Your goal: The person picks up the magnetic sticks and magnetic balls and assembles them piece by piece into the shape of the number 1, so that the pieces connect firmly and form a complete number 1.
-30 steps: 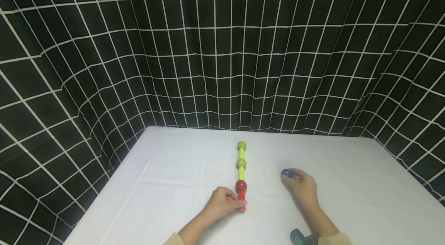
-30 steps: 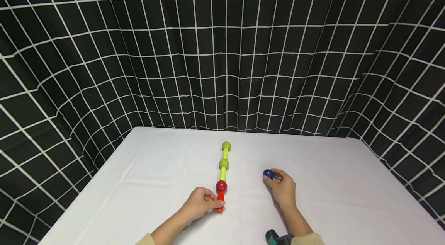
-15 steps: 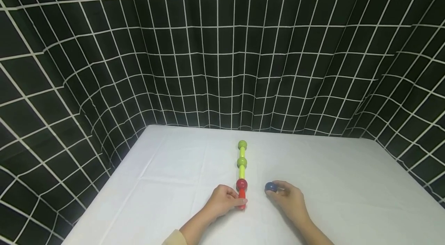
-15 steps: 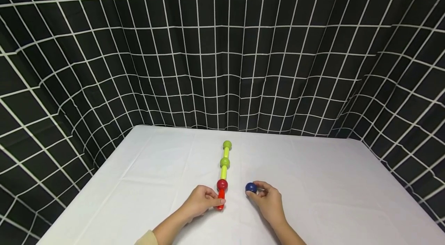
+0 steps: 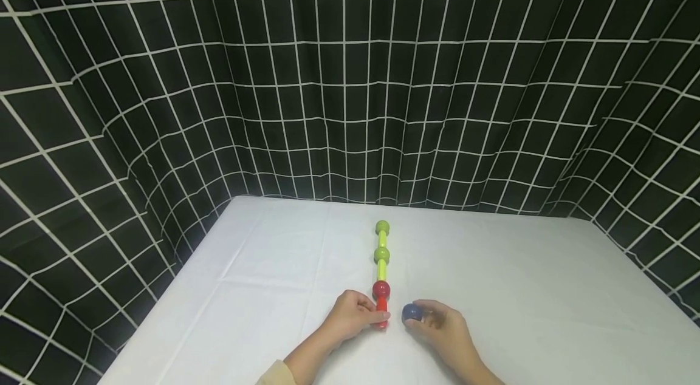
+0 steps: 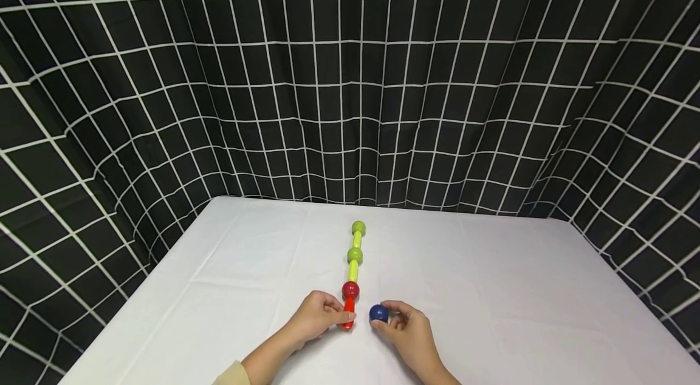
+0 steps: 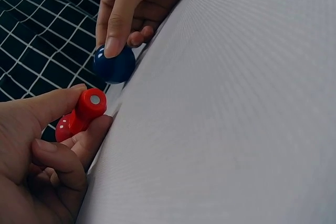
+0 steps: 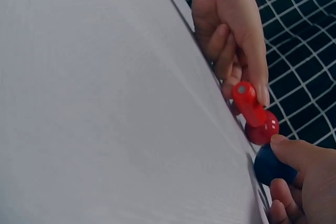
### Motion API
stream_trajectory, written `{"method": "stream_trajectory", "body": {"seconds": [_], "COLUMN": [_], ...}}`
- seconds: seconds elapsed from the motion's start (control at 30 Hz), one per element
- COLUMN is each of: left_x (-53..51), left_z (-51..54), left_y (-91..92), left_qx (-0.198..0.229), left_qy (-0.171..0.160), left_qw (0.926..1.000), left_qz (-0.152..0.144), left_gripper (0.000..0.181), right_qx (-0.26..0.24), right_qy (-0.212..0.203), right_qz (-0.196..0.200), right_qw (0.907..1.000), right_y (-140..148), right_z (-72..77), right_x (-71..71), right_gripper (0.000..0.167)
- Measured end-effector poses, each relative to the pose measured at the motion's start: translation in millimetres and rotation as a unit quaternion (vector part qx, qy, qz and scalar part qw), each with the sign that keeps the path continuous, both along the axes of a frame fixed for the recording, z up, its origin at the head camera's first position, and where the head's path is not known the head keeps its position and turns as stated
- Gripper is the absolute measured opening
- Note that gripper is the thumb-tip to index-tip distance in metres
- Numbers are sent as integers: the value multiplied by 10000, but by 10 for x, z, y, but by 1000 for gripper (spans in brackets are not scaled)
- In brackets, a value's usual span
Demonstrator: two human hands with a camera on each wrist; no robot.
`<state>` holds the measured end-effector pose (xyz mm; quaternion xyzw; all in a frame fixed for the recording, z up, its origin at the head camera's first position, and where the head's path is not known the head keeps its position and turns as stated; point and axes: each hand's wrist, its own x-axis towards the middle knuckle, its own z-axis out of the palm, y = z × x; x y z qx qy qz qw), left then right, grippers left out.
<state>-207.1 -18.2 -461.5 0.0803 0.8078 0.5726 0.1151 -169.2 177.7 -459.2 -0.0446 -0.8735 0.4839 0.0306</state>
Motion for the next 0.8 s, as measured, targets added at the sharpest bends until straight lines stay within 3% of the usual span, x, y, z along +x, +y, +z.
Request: {"method": "stream_trajectory", "body": {"seconds": [0.23,0.57,0.8], "left_x": [9,-8,-21], "left_z": [-5,-38,-39], "left_y": [2,-12,-17], "left_qx": [26,101,147], "left_qy": [26,-8,26], "left_qw": [10000,9999,9998], "left_qz": [-16,-70,-110], "left_gripper": [23,22,23], "right_qx": [48,86,34], "right_qy": [-65,430,525], "right_qz": [246,1004,1216], "right_qw": [9997,9940,9912], "right_y": [-87,-176,-214], "right_z": [-7,-12,-24], "right_x": [115,225,245], "right_gripper": [43,40,41]}}
